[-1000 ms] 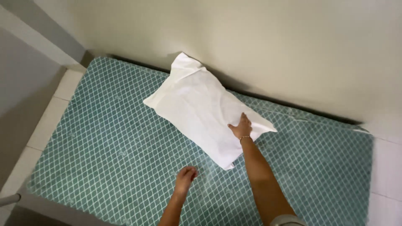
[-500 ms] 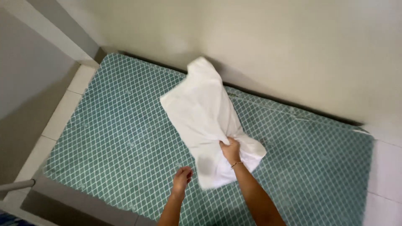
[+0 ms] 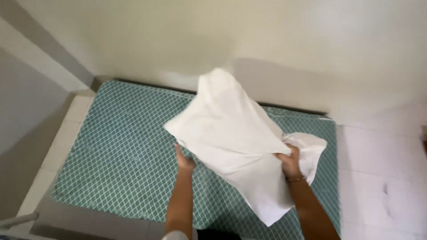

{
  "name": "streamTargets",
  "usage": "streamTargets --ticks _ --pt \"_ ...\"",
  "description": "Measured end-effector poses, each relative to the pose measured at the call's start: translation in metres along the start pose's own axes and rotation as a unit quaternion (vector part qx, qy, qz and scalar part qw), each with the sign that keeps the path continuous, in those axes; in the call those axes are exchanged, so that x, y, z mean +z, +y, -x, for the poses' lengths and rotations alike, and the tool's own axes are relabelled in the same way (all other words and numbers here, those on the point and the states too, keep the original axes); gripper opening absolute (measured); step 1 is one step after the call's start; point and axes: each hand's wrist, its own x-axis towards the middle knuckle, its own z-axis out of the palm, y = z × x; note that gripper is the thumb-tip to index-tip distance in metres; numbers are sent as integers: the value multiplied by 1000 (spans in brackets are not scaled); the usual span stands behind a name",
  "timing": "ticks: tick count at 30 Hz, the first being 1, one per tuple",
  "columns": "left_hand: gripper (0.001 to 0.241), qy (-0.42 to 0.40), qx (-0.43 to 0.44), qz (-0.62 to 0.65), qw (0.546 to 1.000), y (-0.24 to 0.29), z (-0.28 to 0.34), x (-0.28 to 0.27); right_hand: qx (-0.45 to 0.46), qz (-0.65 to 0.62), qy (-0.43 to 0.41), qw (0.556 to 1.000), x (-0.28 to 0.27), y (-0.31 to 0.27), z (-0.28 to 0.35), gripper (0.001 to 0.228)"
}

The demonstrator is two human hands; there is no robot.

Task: The person folds a white sheet and a green patterned cloth on a bed and places them on a chair. They then fold a white pillowcase and a blue patterned pillowcase on the bed.

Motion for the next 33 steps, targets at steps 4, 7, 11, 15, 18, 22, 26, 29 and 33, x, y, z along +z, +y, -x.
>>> streamTargets --ticks 4,7,11,15,18,22,26,29,33 --pt "81 -250 141 63 956 40 -10 85 72 -90 -63 991 -50 -54 26 29" --pt "72 -248 154 -27 956 69 38 160 99 -14 -71 992 -44 -70 50 31" --pt "64 -287 178 -45 940 59 115 225 220 69 59 971 -4 -103 84 39" --pt "58 -342 145 -28 928 23 163 250 228 100 1 969 -12 -44 99 51" --pt "58 -346 121 -89 926 -21 183 248 235 57 22 970 -16 -70 88 51" --pt "63 -411 152 -228 869 -88 237 243 252 -191 108 943 -21 -214 78 96" --pt "56 -504 157 -357 771 -142 248 238 243 -306 171 905 -59 -282 94 111" --pt "52 -549 101 -458 692 -157 304 247 233 -345 198 887 -102 -280 127 106" --pt "58 -641 38 -511 571 -207 290 244 208 -257 270 905 -162 -227 170 69"
